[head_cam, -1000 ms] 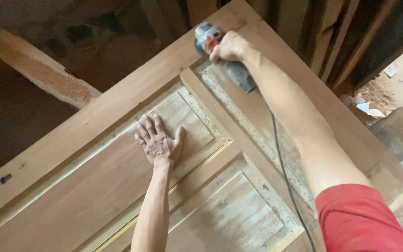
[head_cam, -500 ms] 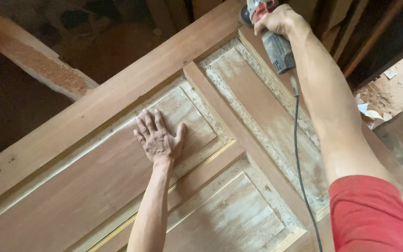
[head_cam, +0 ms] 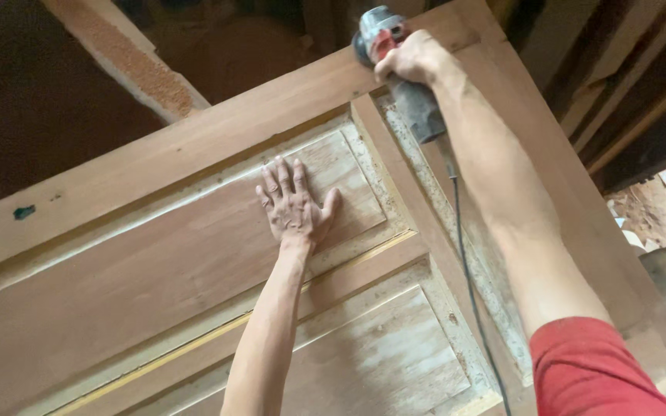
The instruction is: The person uses an electric sander to smooth the surface of a wooden door panel. They move the sander across the flat surfaces and along the raised edges of the panel, holding the door with the other hand for stability.
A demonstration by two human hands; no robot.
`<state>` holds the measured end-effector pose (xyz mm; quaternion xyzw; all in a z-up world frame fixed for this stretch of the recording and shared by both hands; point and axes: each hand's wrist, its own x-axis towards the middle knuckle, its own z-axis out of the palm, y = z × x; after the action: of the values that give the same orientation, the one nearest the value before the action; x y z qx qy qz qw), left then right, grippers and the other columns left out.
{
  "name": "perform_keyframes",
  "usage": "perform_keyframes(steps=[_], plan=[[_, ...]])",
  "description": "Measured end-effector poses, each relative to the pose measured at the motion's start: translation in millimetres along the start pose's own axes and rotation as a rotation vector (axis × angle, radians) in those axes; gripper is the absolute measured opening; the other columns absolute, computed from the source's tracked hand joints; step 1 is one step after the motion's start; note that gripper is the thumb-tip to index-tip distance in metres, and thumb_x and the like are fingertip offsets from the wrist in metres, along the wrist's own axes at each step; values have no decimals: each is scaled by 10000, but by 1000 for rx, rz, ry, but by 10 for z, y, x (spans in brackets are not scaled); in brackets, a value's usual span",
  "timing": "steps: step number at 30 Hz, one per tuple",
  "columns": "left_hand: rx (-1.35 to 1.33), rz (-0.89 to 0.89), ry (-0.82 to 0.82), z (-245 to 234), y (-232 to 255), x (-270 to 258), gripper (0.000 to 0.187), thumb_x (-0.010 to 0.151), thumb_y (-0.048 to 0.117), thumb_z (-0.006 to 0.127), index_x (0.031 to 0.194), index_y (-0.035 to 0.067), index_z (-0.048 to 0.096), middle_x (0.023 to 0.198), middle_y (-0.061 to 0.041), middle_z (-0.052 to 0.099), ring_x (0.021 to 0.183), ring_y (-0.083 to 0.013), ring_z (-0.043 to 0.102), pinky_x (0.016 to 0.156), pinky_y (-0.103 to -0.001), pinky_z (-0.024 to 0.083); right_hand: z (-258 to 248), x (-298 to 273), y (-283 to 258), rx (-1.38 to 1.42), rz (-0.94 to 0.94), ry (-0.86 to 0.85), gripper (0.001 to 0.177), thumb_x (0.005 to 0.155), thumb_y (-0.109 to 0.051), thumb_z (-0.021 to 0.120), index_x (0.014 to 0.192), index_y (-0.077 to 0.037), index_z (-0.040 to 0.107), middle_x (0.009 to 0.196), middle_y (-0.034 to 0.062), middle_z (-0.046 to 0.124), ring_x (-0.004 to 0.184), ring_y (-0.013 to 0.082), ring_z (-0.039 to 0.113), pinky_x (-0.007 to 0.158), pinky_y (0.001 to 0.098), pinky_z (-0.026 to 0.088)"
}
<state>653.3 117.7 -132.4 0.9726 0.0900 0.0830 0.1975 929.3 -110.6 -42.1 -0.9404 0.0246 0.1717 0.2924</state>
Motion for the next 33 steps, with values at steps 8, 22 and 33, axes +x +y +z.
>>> perform_keyframes(steps=[8,22,33], plan=[[-28,-20,19,10,-22,2,886,844,627,649,1538,123,427,1662,-157,286,1553,-404,150,1231,-607,105,973,-797,-1416,-70,-151,-170,569,517,-337,839,1016,-73,765,1040,151,751,998,239,736,887,307,578],[-32,21,119,27,-4,-32,773,874,509,670,1483,60,510,1609,-188,404,1530,-402,262,1227,-599,190,6,-20,-248,-38,10,4,480,612,-318,885,973,-28,759,1039,134,740,925,231,718,831,314,568],[0,14,128,75,12,-42,803,857,510,671,1488,41,510,1607,-190,407,1533,-399,255,1230,-605,186,-256,234,438,561,-152,-113,302,544,-57,840,811,-48,700,953,-36,713,875,78,673,739,306,538]])
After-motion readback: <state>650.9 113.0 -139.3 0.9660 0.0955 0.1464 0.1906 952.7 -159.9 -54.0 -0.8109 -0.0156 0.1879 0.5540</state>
